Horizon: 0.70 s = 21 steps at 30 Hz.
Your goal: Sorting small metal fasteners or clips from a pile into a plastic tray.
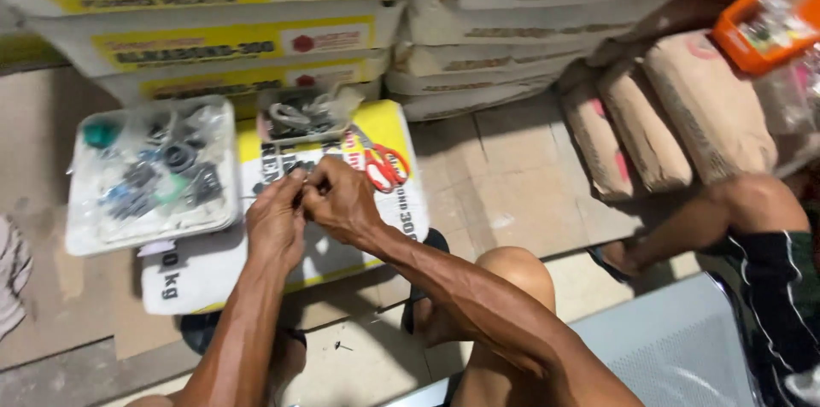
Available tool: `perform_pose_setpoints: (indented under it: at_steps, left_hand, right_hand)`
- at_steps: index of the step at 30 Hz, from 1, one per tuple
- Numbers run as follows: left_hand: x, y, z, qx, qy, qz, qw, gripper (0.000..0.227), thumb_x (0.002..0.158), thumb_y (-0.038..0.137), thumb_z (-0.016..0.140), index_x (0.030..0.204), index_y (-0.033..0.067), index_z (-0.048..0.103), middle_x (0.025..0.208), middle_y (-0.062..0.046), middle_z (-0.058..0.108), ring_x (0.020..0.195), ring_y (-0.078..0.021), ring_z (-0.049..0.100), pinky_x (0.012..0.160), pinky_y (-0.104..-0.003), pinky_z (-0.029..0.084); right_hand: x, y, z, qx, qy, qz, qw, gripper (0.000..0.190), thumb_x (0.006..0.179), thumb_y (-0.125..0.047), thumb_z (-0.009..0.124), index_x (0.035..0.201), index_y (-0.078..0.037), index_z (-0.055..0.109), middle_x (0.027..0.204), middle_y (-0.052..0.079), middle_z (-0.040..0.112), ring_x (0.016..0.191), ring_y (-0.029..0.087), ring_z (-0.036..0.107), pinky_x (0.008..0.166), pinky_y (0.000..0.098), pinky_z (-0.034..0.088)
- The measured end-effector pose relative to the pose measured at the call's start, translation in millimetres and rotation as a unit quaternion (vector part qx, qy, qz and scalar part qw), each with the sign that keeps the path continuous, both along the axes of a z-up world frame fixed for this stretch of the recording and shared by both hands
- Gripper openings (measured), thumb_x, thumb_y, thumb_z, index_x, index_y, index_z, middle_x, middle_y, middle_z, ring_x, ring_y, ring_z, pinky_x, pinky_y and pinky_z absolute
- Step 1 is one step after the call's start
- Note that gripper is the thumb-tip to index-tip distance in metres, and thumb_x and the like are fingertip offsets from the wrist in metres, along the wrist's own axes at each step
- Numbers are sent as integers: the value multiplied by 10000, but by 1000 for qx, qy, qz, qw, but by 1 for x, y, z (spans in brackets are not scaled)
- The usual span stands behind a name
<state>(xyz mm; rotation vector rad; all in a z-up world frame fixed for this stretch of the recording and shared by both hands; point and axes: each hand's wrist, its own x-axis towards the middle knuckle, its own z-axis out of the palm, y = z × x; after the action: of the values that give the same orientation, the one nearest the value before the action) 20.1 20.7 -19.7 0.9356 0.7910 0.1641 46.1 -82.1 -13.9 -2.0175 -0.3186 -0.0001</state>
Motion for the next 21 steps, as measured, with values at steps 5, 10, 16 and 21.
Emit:
perform_pose_setpoints:
  at_steps: [5,10,16,21]
  left_hand:
    - [-13,2,6,68,-9,-95,993,139,960,187,747,1009,78,676,902,-58,731,761,-89,673,669,-183,534]
    - [-14,-9,47,161,-15,-208,965,112,975,115,716,1012,9,717,858,-150,752,698,-184,723,686,-294,626]
    - [-17,-11,55,244,-52,-276,928,166,991,141,724,991,-22,755,761,-191,717,657,-195,685,672,-309,616]
    - [-18,-10,62,258,-92,-301,913,166,996,58,655,1069,-70,731,809,-200,694,708,-217,700,700,-340,632]
  right_hand:
    - [3,-29,28,39,-28,41,998,136,851,-182,726,982,-163,699,829,63,685,800,236,692,726,362,576]
    - [18,-59,60,64,23,67,995,202,928,-177,665,1101,-127,757,884,154,733,821,281,714,733,405,588]
    - [27,-78,69,79,109,129,982,116,852,-133,731,955,-86,757,758,84,679,736,160,617,675,335,548]
    - [27,-78,64,63,118,100,986,103,820,-150,751,910,-104,769,682,54,636,659,132,609,622,308,533]
